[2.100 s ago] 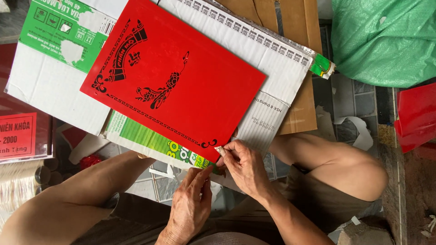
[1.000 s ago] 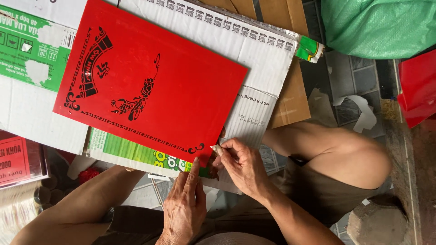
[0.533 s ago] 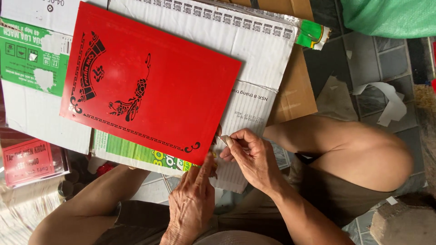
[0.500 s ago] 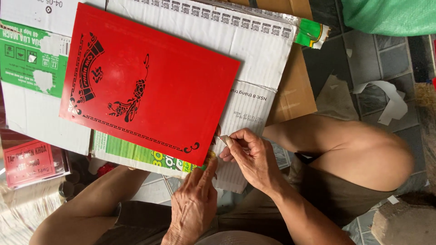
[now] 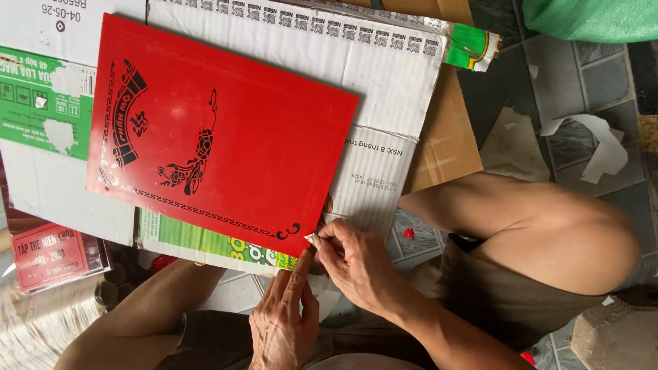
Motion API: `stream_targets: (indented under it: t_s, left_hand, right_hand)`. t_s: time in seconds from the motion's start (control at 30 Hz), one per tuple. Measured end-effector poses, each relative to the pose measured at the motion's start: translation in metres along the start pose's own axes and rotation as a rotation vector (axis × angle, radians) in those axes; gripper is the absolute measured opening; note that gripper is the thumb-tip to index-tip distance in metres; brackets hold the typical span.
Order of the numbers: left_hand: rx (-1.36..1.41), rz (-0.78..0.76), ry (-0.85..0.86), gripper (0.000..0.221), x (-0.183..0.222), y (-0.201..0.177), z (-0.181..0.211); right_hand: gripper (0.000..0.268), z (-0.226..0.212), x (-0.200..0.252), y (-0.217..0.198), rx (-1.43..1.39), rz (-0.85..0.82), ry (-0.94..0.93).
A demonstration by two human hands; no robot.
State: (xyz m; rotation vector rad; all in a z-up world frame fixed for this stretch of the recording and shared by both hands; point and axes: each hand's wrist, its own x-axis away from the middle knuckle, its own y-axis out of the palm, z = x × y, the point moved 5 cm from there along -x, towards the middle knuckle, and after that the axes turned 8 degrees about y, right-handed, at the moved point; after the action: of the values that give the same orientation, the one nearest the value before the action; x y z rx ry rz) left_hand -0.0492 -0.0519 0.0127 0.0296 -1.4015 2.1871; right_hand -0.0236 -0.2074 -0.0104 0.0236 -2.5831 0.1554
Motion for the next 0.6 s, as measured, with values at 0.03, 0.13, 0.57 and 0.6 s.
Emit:
stream_targets:
  t_s: [0.03,0.13,0.57,0.6]
  left_hand:
    - [0.002,0.003,-0.001,0.071,0.001,0.001,0.0]
    - [0.046,0.067,0.007,0.065,0.004,0.0,0.002]
    - [0.231,0.175,0.026,0.056,0.002,-0.014,-0.004]
    - [0.224,0.154,0.011,0.057,0.002,-0.013,-0.005]
  right_hand:
    - [0.009,0.0,-0.002,0.001,0.003,-0.001,-0.001]
    - [0.011,0.002,-0.004,0.004,0.045,-0.005,0.03]
    - [0.008,0.002,-0.004,0.009,0.087,0.054,0.021]
    - [0.009,0.004,-0.005,0.009,0.087,0.049,0.057]
